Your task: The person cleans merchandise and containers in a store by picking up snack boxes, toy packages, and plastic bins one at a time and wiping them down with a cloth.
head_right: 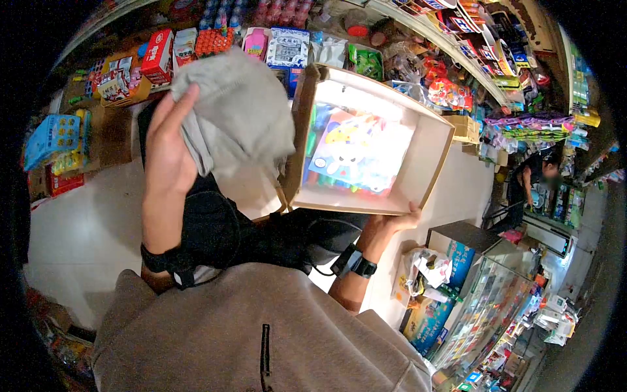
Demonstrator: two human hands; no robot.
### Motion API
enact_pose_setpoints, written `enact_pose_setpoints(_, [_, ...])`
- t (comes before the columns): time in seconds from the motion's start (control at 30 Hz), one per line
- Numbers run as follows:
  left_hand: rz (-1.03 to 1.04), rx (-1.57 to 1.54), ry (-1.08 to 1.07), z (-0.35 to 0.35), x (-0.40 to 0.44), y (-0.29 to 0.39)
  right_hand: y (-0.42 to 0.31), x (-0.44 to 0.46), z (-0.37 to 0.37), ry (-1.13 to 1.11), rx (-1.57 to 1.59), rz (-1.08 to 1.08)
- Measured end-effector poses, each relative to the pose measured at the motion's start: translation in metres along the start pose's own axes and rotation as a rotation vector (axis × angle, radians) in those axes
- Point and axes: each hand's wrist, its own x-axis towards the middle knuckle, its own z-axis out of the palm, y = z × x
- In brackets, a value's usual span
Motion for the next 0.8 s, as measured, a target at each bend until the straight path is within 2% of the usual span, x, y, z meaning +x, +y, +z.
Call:
enact_pose_setpoints(0.03, [0.107,0.055,0.021,0.004,0.005,0.002,0.001,0.009,-0.01,-0.006,-0.002,-0.002])
enact_pose_setpoints(0.1, [0.136,0.082,0.017,0.011,0.014,-0.006,0.006,0.031,-0.038,-0.074,-0.084,0.04])
enact_pose_setpoints(0.17, [0.179,0.192,-0.029,0.01,0.03,-0.03,0.004,0.022,-0.034,-0.097,-0.097,0.091])
enact_pose_setpoints(0.27, [0.329,0.619,-0.171,0.03,0.027,-0.055,0.005,-0.009,-0.013,-0.142,-0.147,0.137])
enact_pose_setpoints(0.33, [0.466,0.783,-0.201,0.045,0.016,-0.065,0.016,0.013,-0.028,-0.106,-0.004,0.236])
enact_pose_setpoints(0.37, [0.613,0.745,-0.19,0.049,0.013,-0.07,0.019,0.022,-0.038,-0.059,-0.026,0.315])
enact_pose_setpoints(0.4, [0.422,0.844,-0.232,0.05,0.003,-0.063,0.019,0.017,-0.034,-0.056,-0.029,0.313])
enact_pose_setpoints(0.53, [0.577,0.887,-0.364,0.05,-0.031,-0.077,0.028,0.016,-0.029,-0.119,0.025,0.348])
enact_pose_setpoints(0.6, [0.633,0.876,-0.423,0.043,-0.042,-0.078,0.031,0.011,-0.014,-0.062,-0.026,0.228])
enact_pose_setpoints(0.63, [0.632,0.88,-0.421,0.04,-0.048,-0.074,0.032,0.019,-0.016,-0.077,-0.022,0.186])
enact_pose_setpoints(0.7, [0.342,0.916,-0.478,0.033,-0.063,-0.062,0.031,0.028,-0.019,-0.087,-0.02,0.197])
enact_pose_setpoints(0.73, [0.339,0.916,-0.478,0.03,-0.069,-0.058,0.03,0.031,-0.02,-0.098,-0.015,0.201])
enact_pose_setpoints(0.8, [0.055,0.771,-0.499,0.024,-0.078,-0.051,0.028,0.04,-0.023,-0.051,-0.054,0.132])
